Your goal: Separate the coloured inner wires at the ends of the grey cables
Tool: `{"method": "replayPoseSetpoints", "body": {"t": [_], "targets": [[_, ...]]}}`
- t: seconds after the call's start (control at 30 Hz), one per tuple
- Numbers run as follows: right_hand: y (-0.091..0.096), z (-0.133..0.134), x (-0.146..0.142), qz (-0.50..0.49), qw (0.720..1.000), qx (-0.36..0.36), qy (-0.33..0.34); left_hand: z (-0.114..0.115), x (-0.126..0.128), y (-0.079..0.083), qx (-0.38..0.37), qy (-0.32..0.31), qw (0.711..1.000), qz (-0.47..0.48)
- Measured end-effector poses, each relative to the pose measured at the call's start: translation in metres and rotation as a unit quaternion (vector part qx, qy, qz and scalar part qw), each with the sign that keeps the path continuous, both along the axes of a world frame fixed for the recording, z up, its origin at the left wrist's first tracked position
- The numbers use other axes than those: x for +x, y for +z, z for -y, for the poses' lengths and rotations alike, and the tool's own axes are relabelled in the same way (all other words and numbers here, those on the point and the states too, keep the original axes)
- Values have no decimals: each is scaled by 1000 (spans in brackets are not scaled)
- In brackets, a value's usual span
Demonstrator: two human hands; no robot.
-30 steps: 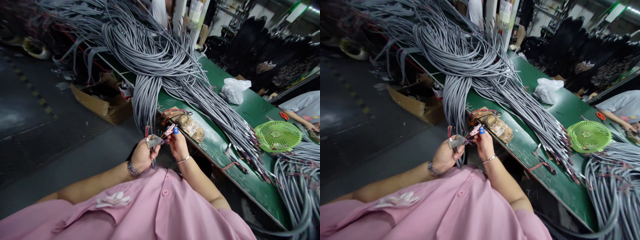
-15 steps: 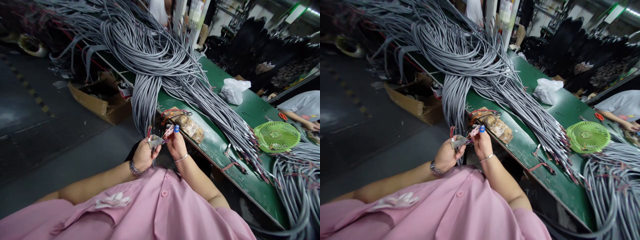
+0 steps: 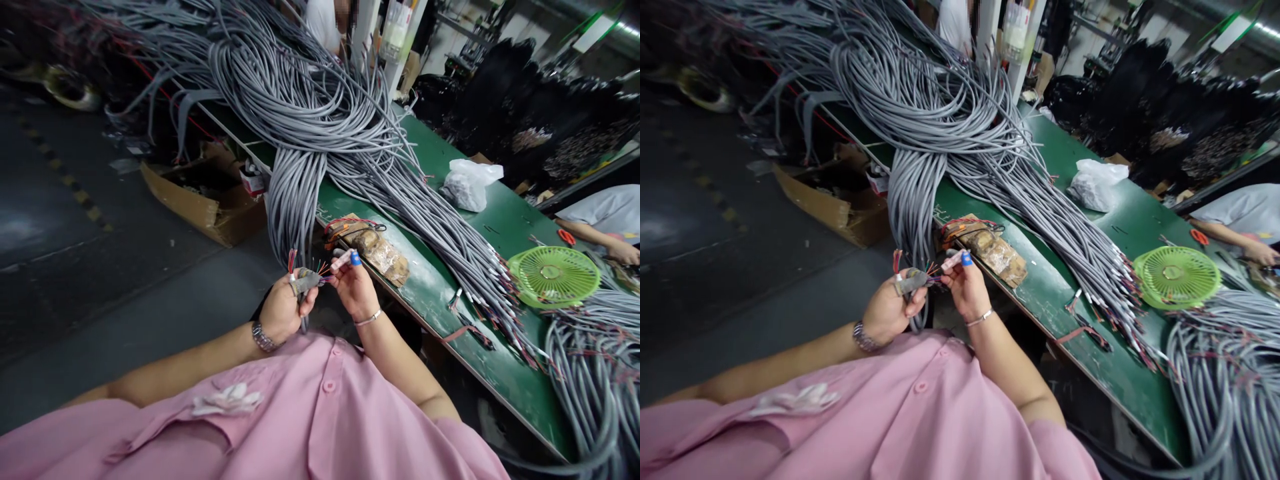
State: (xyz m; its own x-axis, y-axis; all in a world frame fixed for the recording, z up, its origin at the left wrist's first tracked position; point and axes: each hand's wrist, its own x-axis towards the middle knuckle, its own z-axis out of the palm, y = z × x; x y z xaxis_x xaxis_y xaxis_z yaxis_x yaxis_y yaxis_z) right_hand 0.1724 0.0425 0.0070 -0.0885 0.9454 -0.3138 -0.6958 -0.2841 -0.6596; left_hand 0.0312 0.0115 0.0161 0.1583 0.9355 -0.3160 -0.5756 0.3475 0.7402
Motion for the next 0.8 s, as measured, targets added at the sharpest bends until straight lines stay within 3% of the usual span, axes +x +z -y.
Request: {"method": "replayPoseSetpoints", "body": {"t": [0.17, 0.5, 0.8], "targets": [[1, 3, 0, 40, 999, 12, -18, -4, 1, -2, -18, 5, 1000, 14], [4, 1, 1, -6, 1000, -17, -16, -5, 9, 4, -44, 5, 999, 17], [5, 2, 0, 9, 1000, 5, -7, -3, 15, 0, -43, -13, 999, -7]]}}
